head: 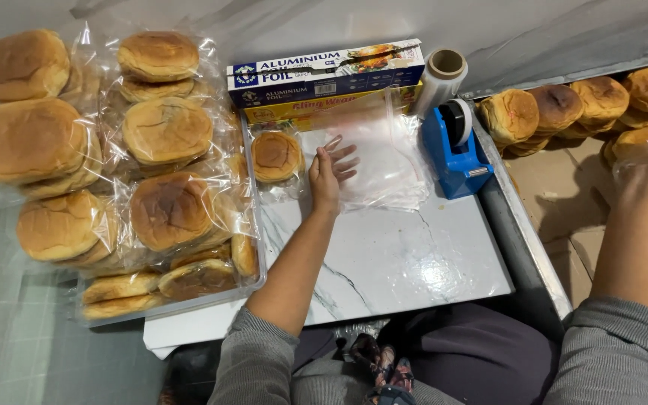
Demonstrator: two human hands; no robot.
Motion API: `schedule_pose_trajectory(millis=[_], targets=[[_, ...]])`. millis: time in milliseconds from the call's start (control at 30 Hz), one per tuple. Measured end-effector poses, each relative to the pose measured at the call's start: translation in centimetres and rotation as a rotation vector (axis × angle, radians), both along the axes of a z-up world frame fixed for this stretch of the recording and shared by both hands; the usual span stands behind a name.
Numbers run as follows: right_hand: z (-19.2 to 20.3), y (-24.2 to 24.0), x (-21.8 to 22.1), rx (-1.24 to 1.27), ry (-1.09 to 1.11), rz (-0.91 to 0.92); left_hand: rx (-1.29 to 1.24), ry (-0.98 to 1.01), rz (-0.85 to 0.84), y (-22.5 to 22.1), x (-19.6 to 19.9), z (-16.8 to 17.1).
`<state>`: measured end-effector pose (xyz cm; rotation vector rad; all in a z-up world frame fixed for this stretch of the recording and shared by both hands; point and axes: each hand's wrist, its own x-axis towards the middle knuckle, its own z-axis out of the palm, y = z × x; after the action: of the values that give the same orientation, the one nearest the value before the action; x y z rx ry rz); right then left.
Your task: The person is individually placing bread buns into small plastic bags at a packaging station.
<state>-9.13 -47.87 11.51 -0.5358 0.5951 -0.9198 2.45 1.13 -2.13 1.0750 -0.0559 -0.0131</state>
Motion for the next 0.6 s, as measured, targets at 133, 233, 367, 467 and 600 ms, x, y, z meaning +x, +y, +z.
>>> schedule_pose_trajectory(millis=[133, 233, 367, 467, 600], targets=[[-0.5, 3.5, 4.8, 0.047, -0.08, 0.013, -0.05, 0.024, 0.031, 0.2, -0.4, 1.7], [0.4, 4.8, 5.9, -0.027, -0.189, 0.004, -0.054, 0.041, 0.022, 0.2, -0.5, 1.8], [5.1, 14.8, 3.3, -0.163, -0.205, 0.247, -0.039, 0.066, 0.019, 0.2, -0.7, 2.3], [4.4, 17.7, 3.0, -0.447, -0.062, 0.621, -0.037, 0.072, 0.01, 0.2, -0.7, 2.4], [4.8, 21.4, 2.3, -0.752, 0.043, 0.869, -0.012, 0.101, -0.005, 0.3, -0.9, 2.8]])
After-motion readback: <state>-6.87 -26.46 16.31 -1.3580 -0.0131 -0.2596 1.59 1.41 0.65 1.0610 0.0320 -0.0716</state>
